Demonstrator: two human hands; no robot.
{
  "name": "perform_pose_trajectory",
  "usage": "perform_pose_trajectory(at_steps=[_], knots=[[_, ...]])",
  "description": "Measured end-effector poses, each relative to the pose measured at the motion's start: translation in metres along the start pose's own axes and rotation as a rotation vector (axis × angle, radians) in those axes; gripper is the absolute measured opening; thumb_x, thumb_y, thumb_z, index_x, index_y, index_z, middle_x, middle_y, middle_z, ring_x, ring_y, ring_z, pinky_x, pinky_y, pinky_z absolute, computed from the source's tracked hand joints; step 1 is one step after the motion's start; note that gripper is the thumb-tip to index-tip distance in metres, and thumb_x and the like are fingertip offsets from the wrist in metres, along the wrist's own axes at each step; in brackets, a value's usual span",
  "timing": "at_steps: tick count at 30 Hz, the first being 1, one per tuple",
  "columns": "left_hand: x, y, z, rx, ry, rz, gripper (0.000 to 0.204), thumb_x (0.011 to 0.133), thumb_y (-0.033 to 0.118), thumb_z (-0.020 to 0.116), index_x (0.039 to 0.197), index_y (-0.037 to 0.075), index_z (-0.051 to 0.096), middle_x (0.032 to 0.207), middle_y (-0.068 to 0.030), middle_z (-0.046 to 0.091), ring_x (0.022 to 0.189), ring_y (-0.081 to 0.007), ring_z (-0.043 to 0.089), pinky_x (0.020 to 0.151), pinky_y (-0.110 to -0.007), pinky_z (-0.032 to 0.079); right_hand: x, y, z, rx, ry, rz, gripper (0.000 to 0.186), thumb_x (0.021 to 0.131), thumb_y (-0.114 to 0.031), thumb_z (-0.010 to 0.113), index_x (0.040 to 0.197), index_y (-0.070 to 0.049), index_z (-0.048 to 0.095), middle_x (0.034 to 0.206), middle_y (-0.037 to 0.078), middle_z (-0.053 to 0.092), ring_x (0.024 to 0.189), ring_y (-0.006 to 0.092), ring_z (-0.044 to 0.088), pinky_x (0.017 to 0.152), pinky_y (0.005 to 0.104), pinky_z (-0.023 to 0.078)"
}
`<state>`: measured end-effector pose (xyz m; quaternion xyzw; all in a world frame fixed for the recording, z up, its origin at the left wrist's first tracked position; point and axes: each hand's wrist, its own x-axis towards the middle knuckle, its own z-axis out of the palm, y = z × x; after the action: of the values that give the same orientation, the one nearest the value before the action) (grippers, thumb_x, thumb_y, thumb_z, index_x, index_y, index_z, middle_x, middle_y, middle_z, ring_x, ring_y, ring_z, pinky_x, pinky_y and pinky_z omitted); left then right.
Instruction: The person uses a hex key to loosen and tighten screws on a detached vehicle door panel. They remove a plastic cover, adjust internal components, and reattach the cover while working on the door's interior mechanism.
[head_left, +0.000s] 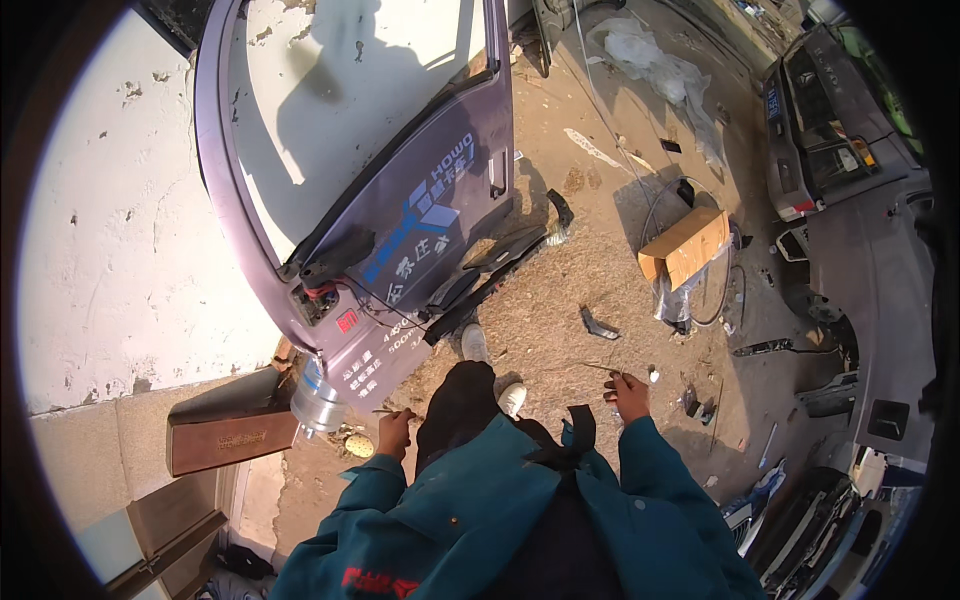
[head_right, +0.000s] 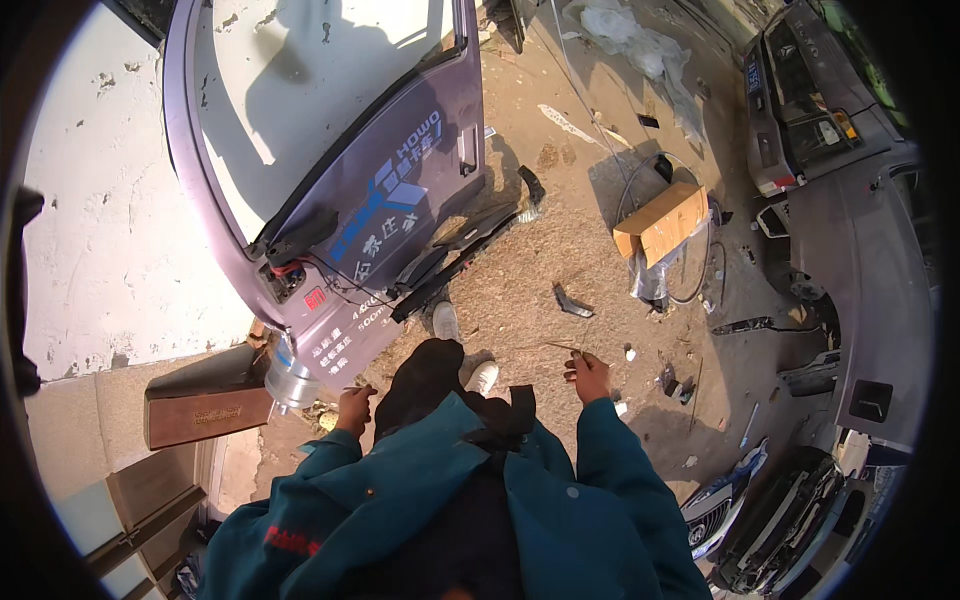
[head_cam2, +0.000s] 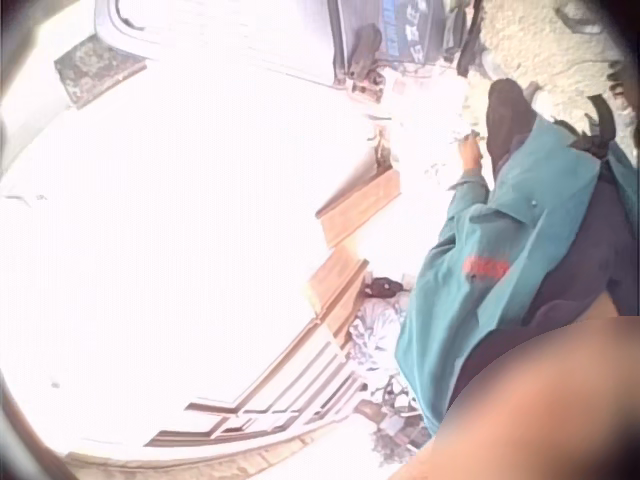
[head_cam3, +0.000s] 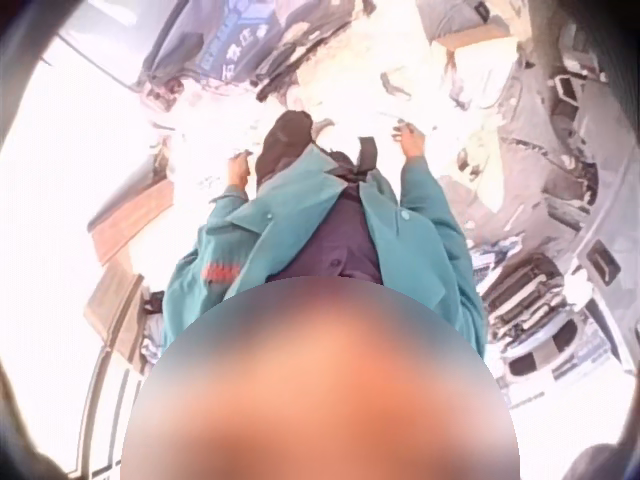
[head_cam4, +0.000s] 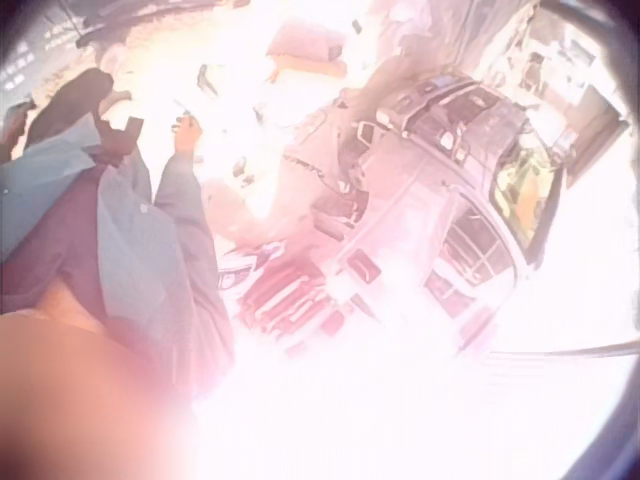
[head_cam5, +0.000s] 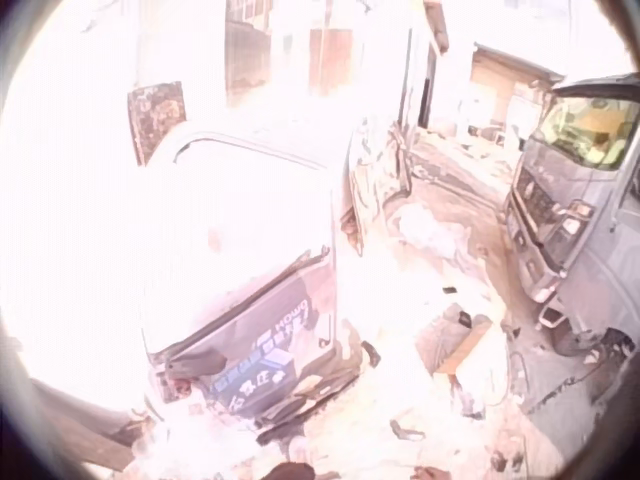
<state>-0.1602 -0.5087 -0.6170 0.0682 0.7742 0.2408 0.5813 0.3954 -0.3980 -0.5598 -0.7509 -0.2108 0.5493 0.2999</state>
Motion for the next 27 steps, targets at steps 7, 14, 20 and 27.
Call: perform_pose_trajectory(at_steps=[7,14,20,27], knots=[[0.057,-0.114,-0.065,0.308,-0.313,0.1,0.027,0.103,0.018,0.064,0.105,-0.003,0.081,0.067,-0.0154,0.064,0.046,-0.0269,0.056,0.043,-0.044,0.045,-0.076,0.118,-0.052,-0.201,0.266,-0.079,0.028,0.109,-0.022,0.072,0.121,0.003,0.079,0.107,0.01,0.08,0.082,0.0205,0.075,0.073,0.037,0.061],[0.063,0.036,-0.009,0.218,-0.119,0.104,0.026,0.101,0.002,0.053,0.114,-0.003,0.075,0.073,-0.0048,0.054,0.057,-0.0174,0.051,0.049,-0.035,0.045,-0.088,0.104,-0.095,0.359,0.227,-0.237,0.03,0.106,-0.017,0.065,0.123,0.005,0.077,0.119,0.014,0.079,0.109,0.0237,0.072,0.097,0.0393,0.061],[0.044,0.112,0.086,0.073,-0.321,0.087,0.028,0.1,-0.005,0.054,0.121,-0.007,0.071,0.09,-0.0084,0.063,0.073,-0.0187,0.059,0.068,-0.036,0.054,-0.063,-0.002,-0.106,1.127,0.135,-0.277,0.03,0.107,-0.027,0.062,0.084,-0.008,0.06,0.086,0.01,0.067,0.086,0.0241,0.065,0.086,0.0481,0.057],[0.079,0.117,0.146,0.056,-0.296,-0.086,0.027,0.105,0.002,0.054,0.125,-0.008,0.07,0.1,-0.0161,0.074,0.08,-0.0242,0.071,0.071,-0.044,0.065,0.047,-0.059,-0.109,0.785,0.319,0.039,0.014,0.106,-0.021,0.066,0.098,-0.01,0.066,0.084,0.006,0.063,0.061,0.0145,0.05,0.053,0.0318,0.037]])
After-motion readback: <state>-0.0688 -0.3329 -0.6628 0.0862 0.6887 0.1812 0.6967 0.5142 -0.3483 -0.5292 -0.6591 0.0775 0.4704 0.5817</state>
